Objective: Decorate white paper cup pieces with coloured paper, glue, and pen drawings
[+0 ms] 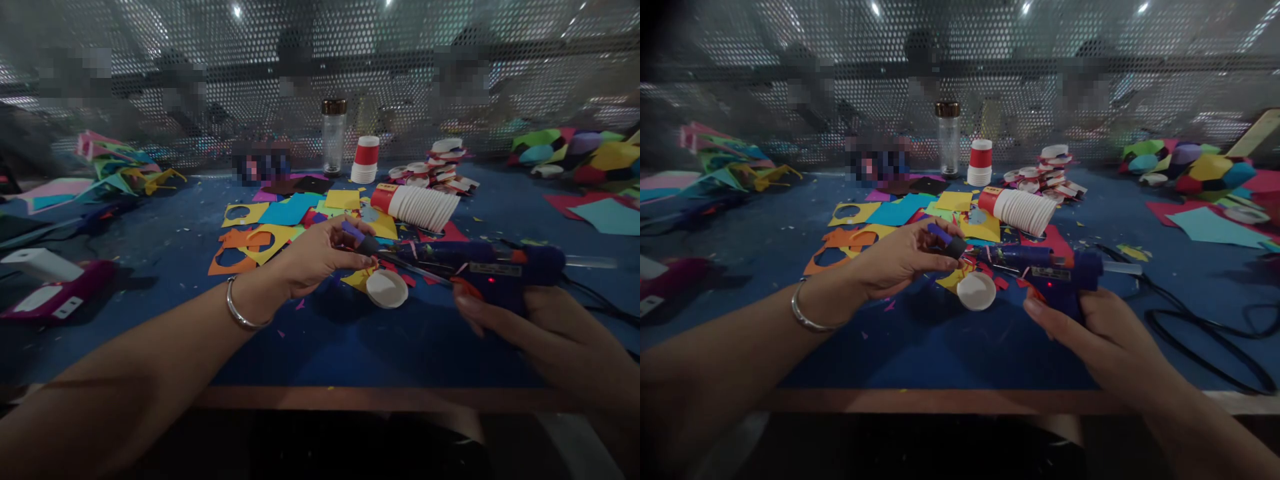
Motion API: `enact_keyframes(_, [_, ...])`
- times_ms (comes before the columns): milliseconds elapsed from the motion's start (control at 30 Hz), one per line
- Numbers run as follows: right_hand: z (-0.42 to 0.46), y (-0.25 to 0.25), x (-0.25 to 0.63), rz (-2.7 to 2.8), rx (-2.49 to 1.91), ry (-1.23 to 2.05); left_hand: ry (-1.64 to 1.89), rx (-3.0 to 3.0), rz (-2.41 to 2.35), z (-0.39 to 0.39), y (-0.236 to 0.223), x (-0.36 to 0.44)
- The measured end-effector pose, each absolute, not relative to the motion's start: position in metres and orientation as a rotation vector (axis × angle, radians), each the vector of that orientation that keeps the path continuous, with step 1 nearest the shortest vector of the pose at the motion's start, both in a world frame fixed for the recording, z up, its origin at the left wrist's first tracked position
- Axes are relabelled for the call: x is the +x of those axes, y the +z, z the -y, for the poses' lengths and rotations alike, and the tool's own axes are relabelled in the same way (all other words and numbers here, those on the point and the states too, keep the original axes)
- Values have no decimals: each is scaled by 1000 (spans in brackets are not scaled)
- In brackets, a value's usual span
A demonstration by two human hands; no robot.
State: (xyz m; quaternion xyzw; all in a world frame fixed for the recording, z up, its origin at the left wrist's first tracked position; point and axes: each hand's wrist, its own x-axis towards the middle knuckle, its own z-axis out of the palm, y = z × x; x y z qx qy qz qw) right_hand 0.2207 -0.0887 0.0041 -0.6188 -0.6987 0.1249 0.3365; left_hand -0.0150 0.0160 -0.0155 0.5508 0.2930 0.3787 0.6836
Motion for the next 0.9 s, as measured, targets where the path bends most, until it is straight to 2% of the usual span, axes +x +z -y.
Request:
enact_keyframes(67, [89, 4, 221, 1884, -1499, 380, 861, 1246, -653, -16, -16, -14])
enact_keyframes(333, [88, 2, 221, 1954, -1341, 268, 825, 1269, -656, -14, -16, -14])
enact_keyframes(900, [81, -3, 223, 1986, -1377, 220, 821, 1282, -653, -14, -16, -15])
